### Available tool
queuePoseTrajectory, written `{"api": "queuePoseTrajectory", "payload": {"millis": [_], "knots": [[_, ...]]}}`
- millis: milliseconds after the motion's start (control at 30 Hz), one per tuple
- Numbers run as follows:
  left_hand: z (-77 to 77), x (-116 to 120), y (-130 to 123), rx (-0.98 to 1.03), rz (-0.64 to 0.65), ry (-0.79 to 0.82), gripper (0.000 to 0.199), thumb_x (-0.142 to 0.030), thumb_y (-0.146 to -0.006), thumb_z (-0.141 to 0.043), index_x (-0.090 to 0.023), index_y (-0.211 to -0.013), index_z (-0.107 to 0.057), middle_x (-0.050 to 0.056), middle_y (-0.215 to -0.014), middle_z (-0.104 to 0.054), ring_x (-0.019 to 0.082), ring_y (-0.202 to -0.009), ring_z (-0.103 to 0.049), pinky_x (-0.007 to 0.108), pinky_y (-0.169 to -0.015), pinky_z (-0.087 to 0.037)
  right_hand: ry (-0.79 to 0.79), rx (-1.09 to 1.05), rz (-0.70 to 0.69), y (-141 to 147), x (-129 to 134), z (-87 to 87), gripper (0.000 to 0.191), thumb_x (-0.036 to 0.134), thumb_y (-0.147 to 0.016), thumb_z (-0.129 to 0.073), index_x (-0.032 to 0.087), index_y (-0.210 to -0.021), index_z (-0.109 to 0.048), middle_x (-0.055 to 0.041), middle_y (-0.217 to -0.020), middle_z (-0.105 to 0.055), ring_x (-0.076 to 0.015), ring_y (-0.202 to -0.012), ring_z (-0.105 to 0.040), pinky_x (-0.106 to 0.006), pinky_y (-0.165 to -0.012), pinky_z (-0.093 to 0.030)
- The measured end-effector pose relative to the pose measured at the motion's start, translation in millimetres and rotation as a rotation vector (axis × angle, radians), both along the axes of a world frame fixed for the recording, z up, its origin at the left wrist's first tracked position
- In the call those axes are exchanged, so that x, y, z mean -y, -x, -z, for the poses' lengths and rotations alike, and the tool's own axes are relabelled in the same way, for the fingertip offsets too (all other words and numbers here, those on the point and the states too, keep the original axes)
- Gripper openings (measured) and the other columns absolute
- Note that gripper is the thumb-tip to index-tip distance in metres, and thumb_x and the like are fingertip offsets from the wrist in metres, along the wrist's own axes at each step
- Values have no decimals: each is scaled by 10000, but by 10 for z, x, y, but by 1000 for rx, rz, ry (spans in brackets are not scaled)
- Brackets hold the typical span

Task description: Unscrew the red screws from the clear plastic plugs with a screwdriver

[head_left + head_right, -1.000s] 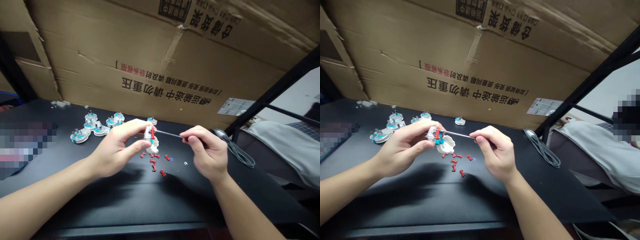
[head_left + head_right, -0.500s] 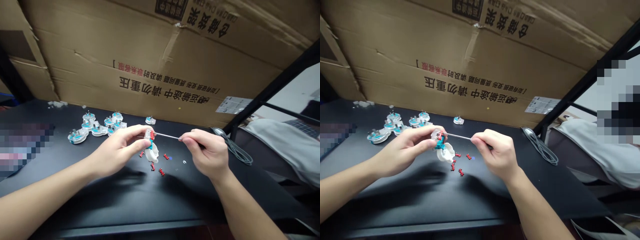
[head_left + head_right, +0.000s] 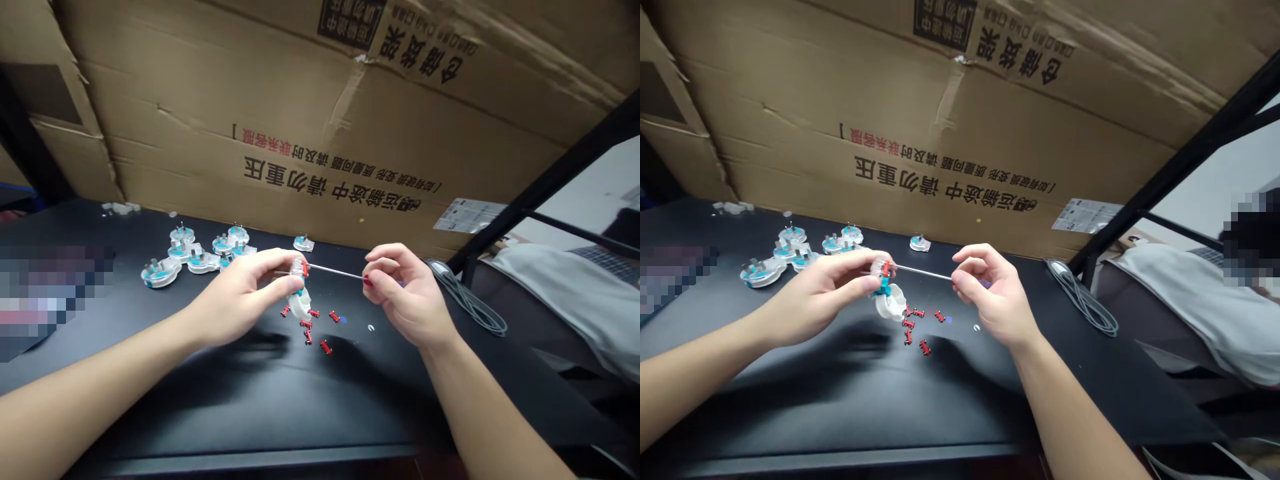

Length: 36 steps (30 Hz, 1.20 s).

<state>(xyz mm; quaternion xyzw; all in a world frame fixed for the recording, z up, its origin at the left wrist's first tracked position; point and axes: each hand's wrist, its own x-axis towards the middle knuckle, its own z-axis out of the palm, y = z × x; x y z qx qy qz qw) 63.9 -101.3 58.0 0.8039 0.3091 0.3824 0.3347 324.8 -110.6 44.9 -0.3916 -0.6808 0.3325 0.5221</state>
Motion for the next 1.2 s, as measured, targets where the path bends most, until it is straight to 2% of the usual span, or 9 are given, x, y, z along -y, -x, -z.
{"api": "queuePoseTrajectory", "payload": {"millis": [100,200,333,500,633,800,1000,1100,1200], "knots": [[-1,-5,21,-34,5,-158,216,-360,-975,-540,-180,-997,-658,35,-941,-678,172,-845,-610,263,-784,-472,106,-16,-4,22,8,8,218,422,-948,-584,224,-1039,-596,71,-570,-467,-89,-455,-433,-230,-448,-353],[1,-15,47,-55,21,-245,174,-315,-978,-544,-181,-1007,-653,32,-949,-680,160,-844,-605,255,-792,-458,-29,40,32,33,43,2,182,353,-959,-578,268,-1118,-559,75,-591,-463,-100,-483,-446,-240,-475,-380],[1,-16,67,-34,20,-235,168,-309,-988,-541,-185,-1029,-647,23,-939,-670,149,-840,-599,244,-786,-451,-314,147,54,43,76,-14,358,190,-842,-709,296,-1123,-513,49,-750,-548,-121,-643,-536,-259,-574,-452],[7,-16,59,-24,23,-242,188,-327,-985,-542,-182,-1008,-660,40,-965,-679,165,-863,-612,253,-792,-459,-265,126,95,74,76,-10,201,236,-944,-575,280,-1124,-498,64,-652,-536,-124,-553,-547,-264,-517,-437],[17,-23,65,13,24,-190,188,-334,-986,-540,-192,-1043,-650,32,-975,-677,165,-878,-624,248,-802,-476,-384,111,82,87,86,-21,367,173,-853,-697,295,-1121,-478,43,-766,-603,-128,-643,-583,-268,-572,-469],[13,-13,58,-31,19,-257,170,-312,-980,-548,-189,-1036,-650,25,-980,-682,159,-880,-621,248,-812,-473,-216,98,48,94,108,-8,224,251,-953,-580,293,-1149,-480,55,-678,-589,-130,-588,-605,-254,-525,-472],[34,-36,63,-37,-7,-282,194,-318,-980,-557,-182,-1080,-653,35,-1024,-703,157,-905,-641,246,-829,-483,-358,317,71,26,91,-56,346,216,-849,-727,290,-1142,-559,34,-779,-619,-127,-656,-575,-260,-579,-464],[49,-62,77,-47,-19,-316,245,-306,-985,-552,-173,-1169,-646,60,-1124,-707,174,-1008,-652,247,-892,-488,-366,579,42,-10,52,-90,94,222,-918,-634,245,-1003,-667,-14,-867,-630,-140,-755,-588,-283,-678,-474],[60,-76,81,-94,-66,-383,319,-281,-992,-543,-177,-1286,-612,71,-1169,-698,182,-1058,-644,254,-926,-489,-210,527,5,28,30,-68,145,256,-979,-520,207,-909,-637,-21,-870,-604,-129,-747,-553,-275,-687,-453]]}}
